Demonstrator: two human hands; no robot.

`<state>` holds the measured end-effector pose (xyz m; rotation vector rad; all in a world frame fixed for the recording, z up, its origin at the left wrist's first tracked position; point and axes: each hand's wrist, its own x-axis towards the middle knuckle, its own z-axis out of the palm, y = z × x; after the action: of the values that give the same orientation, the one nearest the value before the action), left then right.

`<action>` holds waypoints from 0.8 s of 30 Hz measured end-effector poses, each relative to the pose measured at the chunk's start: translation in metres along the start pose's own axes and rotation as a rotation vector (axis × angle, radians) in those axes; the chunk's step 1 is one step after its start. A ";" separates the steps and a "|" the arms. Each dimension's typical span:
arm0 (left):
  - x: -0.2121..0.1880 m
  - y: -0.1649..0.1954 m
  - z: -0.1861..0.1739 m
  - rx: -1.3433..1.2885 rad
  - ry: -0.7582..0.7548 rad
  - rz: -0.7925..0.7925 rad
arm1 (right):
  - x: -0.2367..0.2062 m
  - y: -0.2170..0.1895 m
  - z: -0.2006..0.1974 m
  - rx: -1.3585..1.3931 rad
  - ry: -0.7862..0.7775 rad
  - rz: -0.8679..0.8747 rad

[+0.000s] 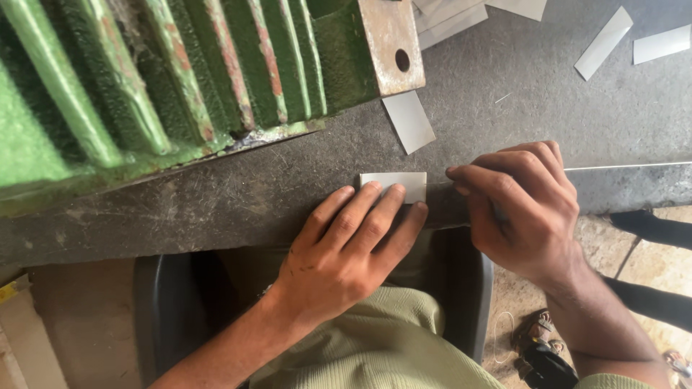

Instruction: The person sits at a workbench and cuts small rectangular strips from a large white plastic sheet using scissors, then presses and folds the cut pieces by hand. At the end the person works the finished strips against a green machine housing on the bench.

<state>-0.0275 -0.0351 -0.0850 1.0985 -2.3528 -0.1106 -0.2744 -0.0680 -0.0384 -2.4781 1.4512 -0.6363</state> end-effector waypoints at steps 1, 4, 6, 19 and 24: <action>0.000 0.000 0.001 0.010 -0.008 0.003 | 0.001 -0.001 0.000 0.002 0.000 -0.001; -0.001 0.000 0.001 0.039 -0.032 0.007 | 0.004 -0.002 0.000 0.017 -0.005 -0.028; -0.001 0.000 0.002 0.052 -0.042 0.008 | 0.006 -0.003 0.001 0.036 -0.012 -0.028; 0.001 0.001 0.006 0.000 0.023 -0.023 | 0.009 0.013 0.005 0.055 -0.006 -0.007; 0.002 -0.001 0.003 -0.084 0.108 -0.068 | 0.032 0.034 -0.002 -0.035 -0.006 0.009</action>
<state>-0.0294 -0.0378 -0.0864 1.1164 -2.1963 -0.1693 -0.2887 -0.1123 -0.0411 -2.4968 1.4827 -0.6067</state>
